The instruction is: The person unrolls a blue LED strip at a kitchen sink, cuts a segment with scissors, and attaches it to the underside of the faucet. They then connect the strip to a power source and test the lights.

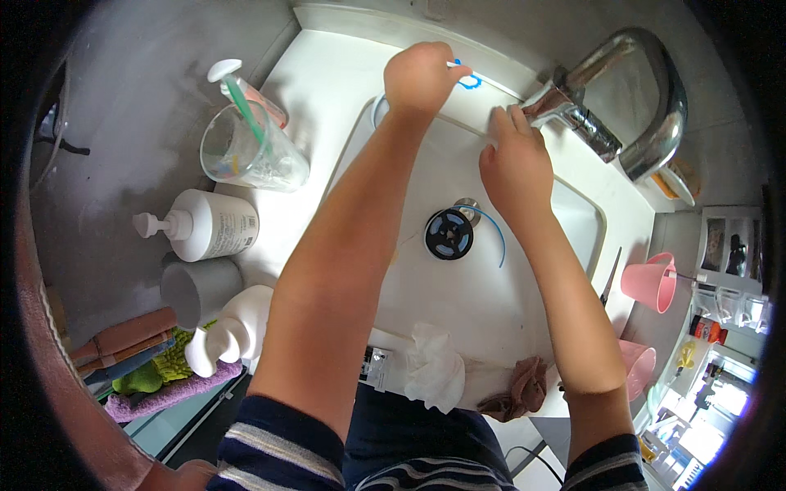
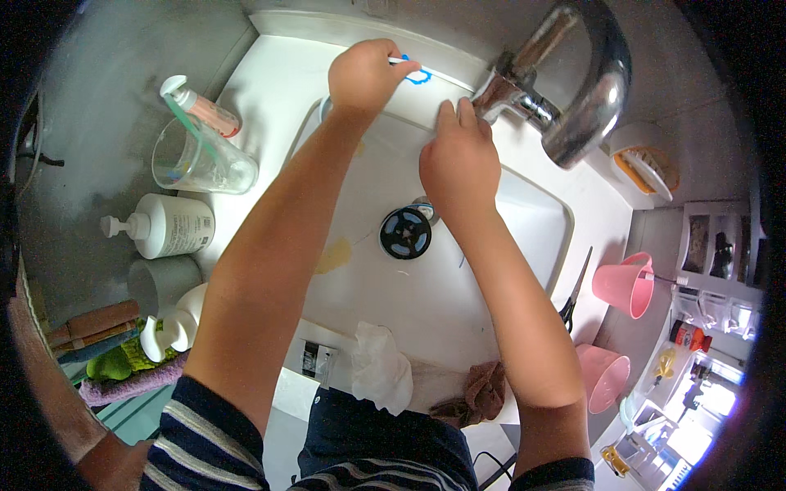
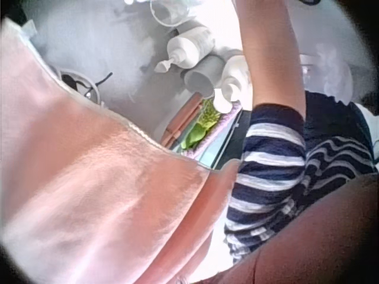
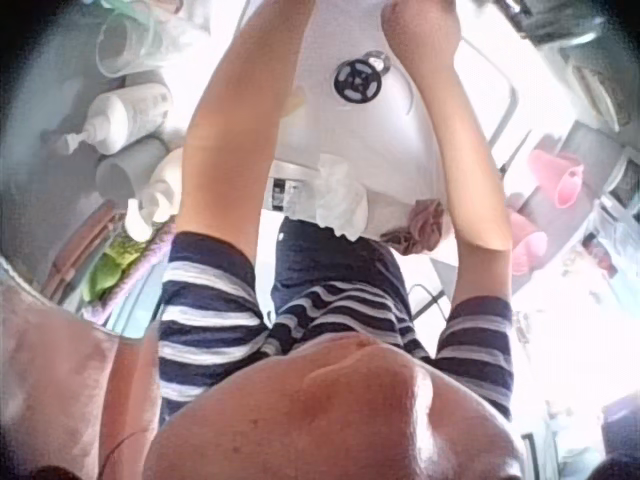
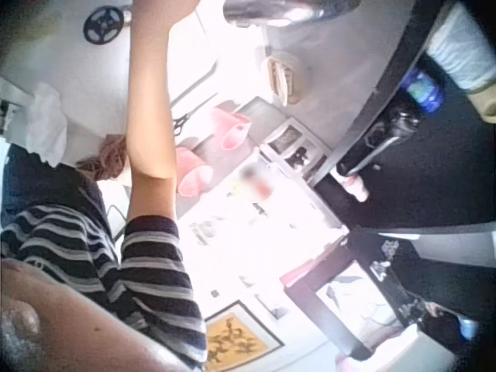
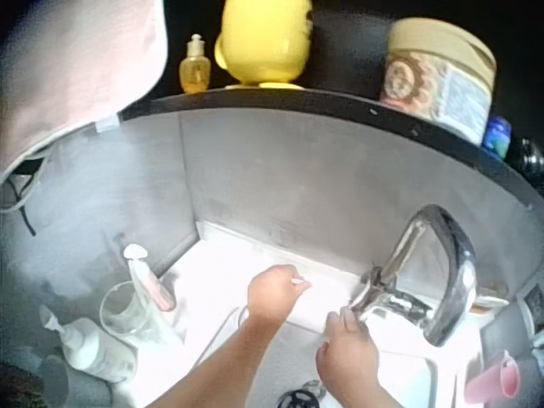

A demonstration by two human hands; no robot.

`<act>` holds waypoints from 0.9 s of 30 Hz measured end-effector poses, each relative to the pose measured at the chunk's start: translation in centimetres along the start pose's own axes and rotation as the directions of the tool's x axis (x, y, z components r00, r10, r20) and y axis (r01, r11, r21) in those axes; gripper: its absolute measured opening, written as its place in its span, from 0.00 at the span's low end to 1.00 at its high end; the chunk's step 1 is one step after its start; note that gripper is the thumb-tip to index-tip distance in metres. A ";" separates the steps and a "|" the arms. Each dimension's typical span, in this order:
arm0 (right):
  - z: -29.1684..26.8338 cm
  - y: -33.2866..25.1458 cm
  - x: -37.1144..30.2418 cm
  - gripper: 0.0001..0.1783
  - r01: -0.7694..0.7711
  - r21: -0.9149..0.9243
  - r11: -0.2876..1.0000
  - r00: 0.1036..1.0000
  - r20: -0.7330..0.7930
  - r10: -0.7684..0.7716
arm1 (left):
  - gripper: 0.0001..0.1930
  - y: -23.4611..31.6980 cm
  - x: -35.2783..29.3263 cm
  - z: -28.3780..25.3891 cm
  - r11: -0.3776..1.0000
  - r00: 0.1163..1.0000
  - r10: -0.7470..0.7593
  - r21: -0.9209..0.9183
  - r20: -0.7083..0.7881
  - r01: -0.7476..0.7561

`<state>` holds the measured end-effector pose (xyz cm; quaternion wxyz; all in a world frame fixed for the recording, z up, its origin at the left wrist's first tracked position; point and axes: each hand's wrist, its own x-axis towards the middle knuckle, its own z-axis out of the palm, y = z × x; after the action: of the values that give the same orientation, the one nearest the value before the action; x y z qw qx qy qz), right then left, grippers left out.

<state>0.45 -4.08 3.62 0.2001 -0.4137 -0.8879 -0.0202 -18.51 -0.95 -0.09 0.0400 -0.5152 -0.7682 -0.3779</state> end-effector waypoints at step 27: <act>1.2 -1.1 7.9 0.09 -0.109 -0.139 0.984 0.966 0.220 0.138 | 0.15 -0.3 0.0 0.4 0.992 0.987 0.097 -0.068 -0.127 -0.106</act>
<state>-5.40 1.19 5.59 0.0711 -0.4798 -0.8744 -0.0156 -18.66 -0.77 -0.53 0.0874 -0.5305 -0.7225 -0.4347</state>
